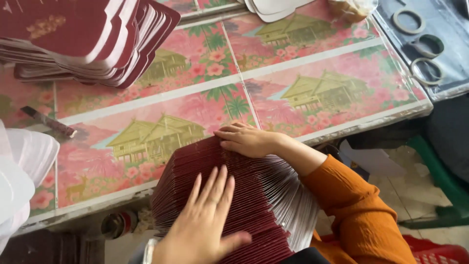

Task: Folding and stacking printed envelopes in a print shop finishing area.

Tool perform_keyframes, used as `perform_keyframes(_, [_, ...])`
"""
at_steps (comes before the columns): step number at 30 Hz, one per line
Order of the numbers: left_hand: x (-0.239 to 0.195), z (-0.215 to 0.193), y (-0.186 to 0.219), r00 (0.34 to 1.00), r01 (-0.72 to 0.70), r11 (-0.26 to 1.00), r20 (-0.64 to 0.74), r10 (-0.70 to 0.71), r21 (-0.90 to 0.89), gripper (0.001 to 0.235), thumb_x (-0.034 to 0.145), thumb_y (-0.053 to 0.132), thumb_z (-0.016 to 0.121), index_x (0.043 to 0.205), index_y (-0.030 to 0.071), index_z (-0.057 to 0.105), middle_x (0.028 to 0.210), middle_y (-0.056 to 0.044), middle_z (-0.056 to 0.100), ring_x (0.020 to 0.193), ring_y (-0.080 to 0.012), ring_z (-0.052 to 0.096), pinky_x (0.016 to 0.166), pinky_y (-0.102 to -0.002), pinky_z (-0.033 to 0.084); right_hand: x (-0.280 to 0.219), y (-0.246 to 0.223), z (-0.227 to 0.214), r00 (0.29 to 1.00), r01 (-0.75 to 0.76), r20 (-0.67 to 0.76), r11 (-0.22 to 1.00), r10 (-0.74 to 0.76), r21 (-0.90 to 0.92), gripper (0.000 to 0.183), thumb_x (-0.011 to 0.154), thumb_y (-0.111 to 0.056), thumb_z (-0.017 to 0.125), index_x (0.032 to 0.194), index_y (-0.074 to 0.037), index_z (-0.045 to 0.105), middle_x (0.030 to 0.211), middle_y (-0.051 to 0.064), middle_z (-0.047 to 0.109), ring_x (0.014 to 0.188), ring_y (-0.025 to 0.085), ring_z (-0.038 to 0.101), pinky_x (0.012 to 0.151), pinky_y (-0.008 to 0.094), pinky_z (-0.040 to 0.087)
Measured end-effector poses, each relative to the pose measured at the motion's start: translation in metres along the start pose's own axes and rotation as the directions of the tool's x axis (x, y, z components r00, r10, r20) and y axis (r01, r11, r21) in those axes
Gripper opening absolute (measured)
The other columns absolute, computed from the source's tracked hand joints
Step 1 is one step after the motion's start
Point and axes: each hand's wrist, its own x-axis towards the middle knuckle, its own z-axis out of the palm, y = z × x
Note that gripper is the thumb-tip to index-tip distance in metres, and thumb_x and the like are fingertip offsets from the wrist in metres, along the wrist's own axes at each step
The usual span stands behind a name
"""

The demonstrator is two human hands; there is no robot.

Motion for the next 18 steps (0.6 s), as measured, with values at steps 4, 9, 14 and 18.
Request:
perform_keyframes(4, [-0.029, 0.004, 0.044, 0.973, -0.029, 0.999, -0.23, 0.019, -0.04, 0.044, 0.097, 0.02, 0.03, 0.137, 0.004, 0.038, 0.143, -0.021, 0.04, 0.131, -0.0406, 0.041, 0.104, -0.059, 0.034, 0.006, 0.009, -0.001, 0.998, -0.057, 0.045, 0.994, 0.053, 0.092, 0.061, 0.099, -0.042, 0.021, 0.143, -0.002, 0.032, 0.145, 0.017, 0.039, 0.136, 0.03, 0.029, 0.111, 0.042, 0.018])
perform_keyframes(9, [-0.041, 0.025, 0.061, 0.88, 0.11, 0.98, -0.474, -0.017, 0.168, 0.027, 0.102, 0.018, 0.032, 0.123, 0.012, 0.049, 0.123, -0.011, 0.061, 0.112, -0.0301, 0.06, 0.089, -0.05, 0.049, 0.007, -0.033, -0.036, 0.923, -0.383, 0.108, 0.914, 0.37, 0.132, 0.064, 0.091, -0.052, 0.035, 0.143, -0.015, 0.038, 0.142, 0.014, 0.043, 0.13, 0.032, 0.041, 0.103, 0.043, 0.032])
perform_keyframes(14, [-0.016, 0.003, 0.034, 0.978, 0.086, 0.991, -0.2, -0.064, 0.102, 0.077, 0.084, 0.051, 0.029, 0.136, -0.005, 0.03, 0.139, -0.027, 0.036, 0.13, -0.0388, 0.038, 0.105, -0.054, 0.031, 0.0, -0.055, -0.042, 0.97, -0.235, -0.05, 0.971, 0.237, 0.041, 0.05, 0.091, -0.05, 0.042, 0.106, -0.009, 0.067, 0.095, 0.013, 0.071, 0.086, 0.032, 0.067, 0.076, 0.042, 0.048])
perform_keyframes(18, [0.002, 0.041, -0.03, 0.979, 0.205, 0.974, -0.001, -0.206, 0.092, 0.139, 0.061, 0.102, 0.039, 0.145, -0.006, 0.016, 0.153, -0.027, 0.015, 0.143, -0.0373, 0.015, 0.112, -0.059, 0.011, -0.02, -0.072, -0.035, 0.98, 0.147, -0.126, 0.988, -0.151, -0.039, 0.039, 0.092, -0.042, 0.049, 0.092, -0.006, 0.063, 0.077, 0.016, 0.067, 0.069, 0.036, 0.064, 0.063, 0.046, 0.048])
